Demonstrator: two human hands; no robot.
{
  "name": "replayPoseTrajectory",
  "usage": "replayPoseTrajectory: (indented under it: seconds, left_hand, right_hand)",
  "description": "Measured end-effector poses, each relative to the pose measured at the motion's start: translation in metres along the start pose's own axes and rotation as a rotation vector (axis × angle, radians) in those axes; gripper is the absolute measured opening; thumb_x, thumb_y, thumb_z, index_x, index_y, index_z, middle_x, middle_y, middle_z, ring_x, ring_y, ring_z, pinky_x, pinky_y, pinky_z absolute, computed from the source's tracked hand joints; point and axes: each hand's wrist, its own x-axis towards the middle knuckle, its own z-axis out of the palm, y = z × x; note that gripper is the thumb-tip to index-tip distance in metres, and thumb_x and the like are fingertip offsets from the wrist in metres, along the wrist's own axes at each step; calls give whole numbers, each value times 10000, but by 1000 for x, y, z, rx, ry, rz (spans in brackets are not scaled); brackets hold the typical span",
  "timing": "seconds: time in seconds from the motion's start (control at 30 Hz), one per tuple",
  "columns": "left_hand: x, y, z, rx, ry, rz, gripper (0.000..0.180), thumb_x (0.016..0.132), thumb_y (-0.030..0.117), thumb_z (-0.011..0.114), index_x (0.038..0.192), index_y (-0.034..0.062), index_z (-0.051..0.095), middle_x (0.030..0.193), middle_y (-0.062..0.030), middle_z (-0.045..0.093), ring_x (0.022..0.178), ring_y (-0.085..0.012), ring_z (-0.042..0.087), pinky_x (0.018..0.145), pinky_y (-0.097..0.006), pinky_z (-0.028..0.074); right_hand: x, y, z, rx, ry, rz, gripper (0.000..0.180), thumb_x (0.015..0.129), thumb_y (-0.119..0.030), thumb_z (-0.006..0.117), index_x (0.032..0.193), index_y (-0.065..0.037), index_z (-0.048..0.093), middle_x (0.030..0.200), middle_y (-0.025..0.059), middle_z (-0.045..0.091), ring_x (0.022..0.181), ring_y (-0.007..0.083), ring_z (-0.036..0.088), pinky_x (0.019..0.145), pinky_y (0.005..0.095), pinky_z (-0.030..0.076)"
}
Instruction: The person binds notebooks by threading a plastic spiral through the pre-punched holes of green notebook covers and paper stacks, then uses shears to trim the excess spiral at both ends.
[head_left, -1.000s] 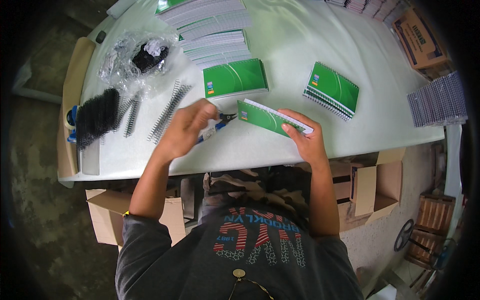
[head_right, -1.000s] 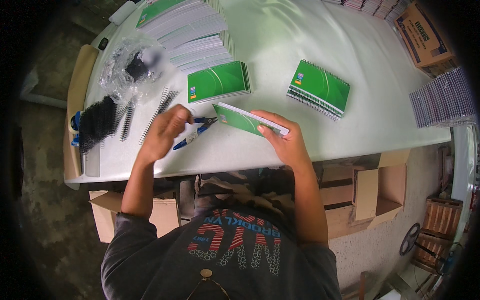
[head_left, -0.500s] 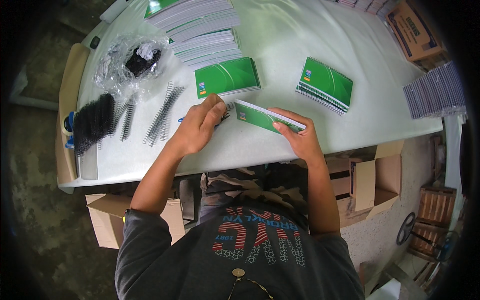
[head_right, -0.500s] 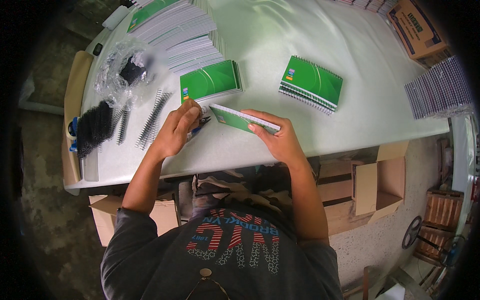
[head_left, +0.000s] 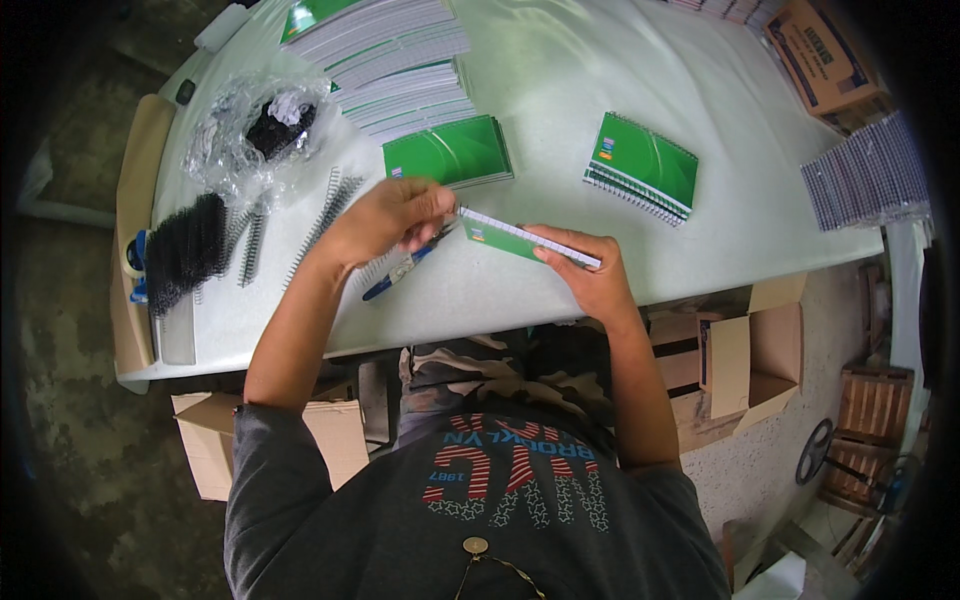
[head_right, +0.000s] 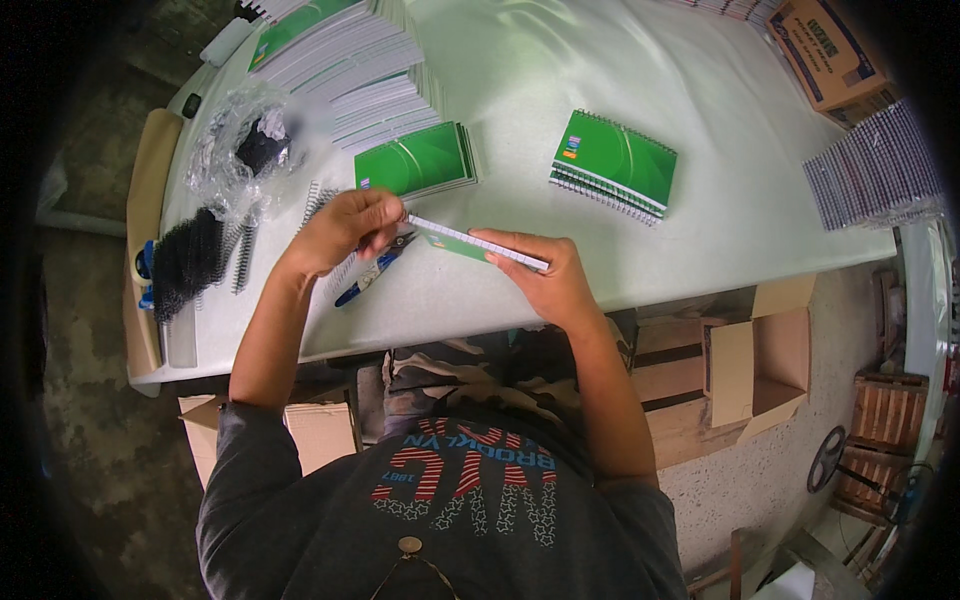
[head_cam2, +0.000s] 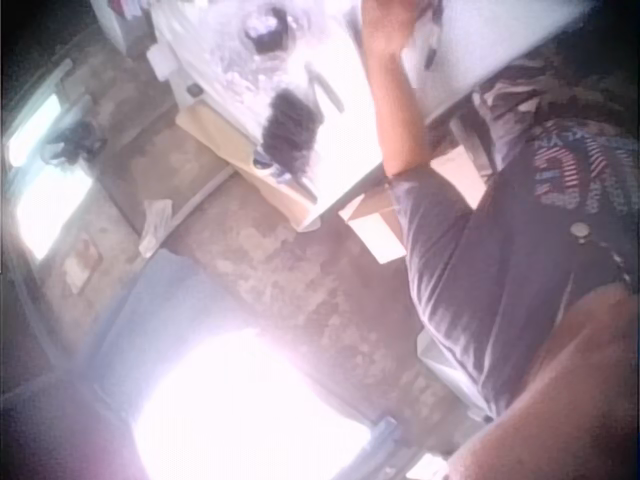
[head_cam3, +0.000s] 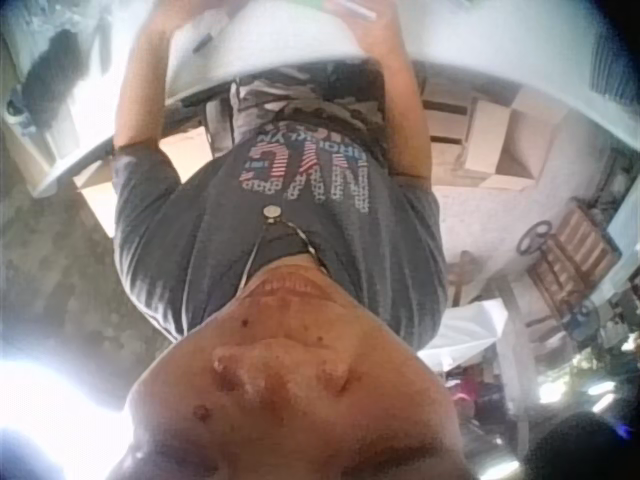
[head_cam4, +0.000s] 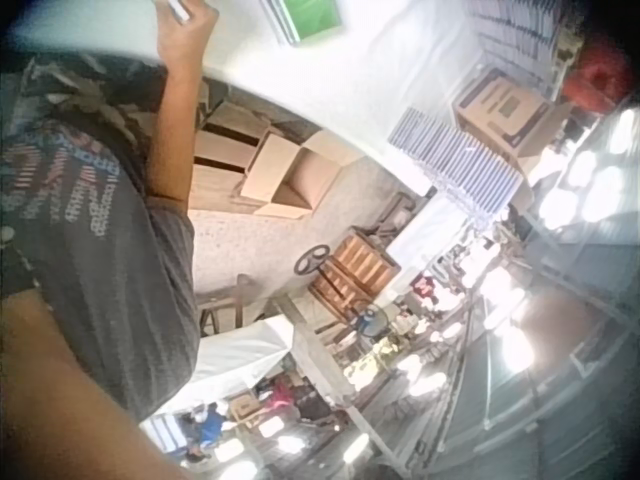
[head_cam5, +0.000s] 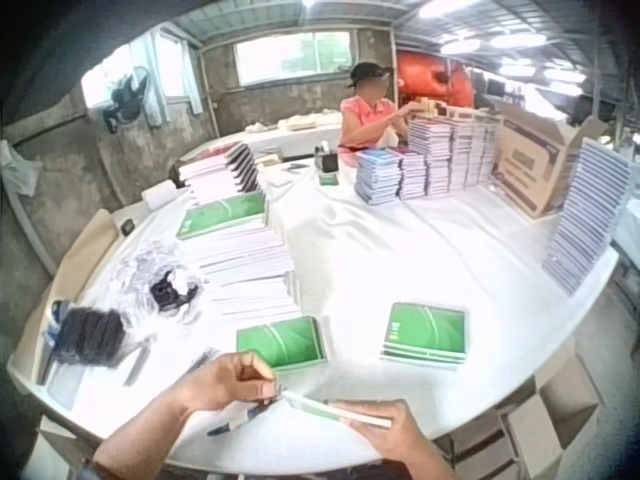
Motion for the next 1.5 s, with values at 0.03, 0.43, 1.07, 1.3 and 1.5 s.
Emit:
replayPoseTrajectory:
  seconds: [0.03, 0.43, 1.07, 1.3, 1.5]
  left_hand:
    - [-2, 1, -2, 3, 2, 1, 302, 937, 332, 539, 841, 46, 562, 585, 1, 480, 518, -99, 438, 479, -228, 337]
    - [-22, 27, 27, 1212, 276, 664, 242, 686, 112, 739, 894, 108, 616, 874, -31, 592, 946, -216, 564, 878, -366, 369]
    - [-57, -113, 79, 1345, 499, 846, 1076, 751, 799, 342, 1353, -93, 307, 1403, -426, 119, 1345, -536, -14, 978, -713, -35]
    - [-53, -94, 75, 1224, 705, 814, 1093, 808, 744, 353, 1357, -178, 148, 1420, -420, 10, 1345, -531, -20, 1011, -674, -33]
    - [-49, -68, 60, 1202, 942, 1029, 1045, 847, 722, 278, 1374, -169, 137, 1433, -400, -19, 1350, -523, -32, 1045, -642, 0]
  right_hand:
    - [0, 0, 0, 2, 0, -3, 252, 836, -1, 627, 1086, -7, 657, 1002, 90, 691, 858, 92, 602, 798, 222, 468]
    - [-10, 0, 5, -112, 17, -34, 264, 825, -2, 634, 1087, -27, 658, 1007, 103, 691, 817, 124, 638, 744, 238, 490]
    - [-38, 12, 50, -261, 87, -348, 460, 681, 112, 595, 1112, -42, 634, 1060, 131, 658, 884, 281, 660, 750, 335, 526]
    - [-37, 9, 61, -283, -11, -466, 503, 659, 92, 616, 1143, -48, 620, 1064, 138, 655, 901, 271, 657, 748, 348, 526]
    - [-41, 1, 56, -316, -47, -444, 453, 664, -11, 707, 1111, -27, 632, 1039, 145, 660, 898, 278, 660, 759, 359, 528]
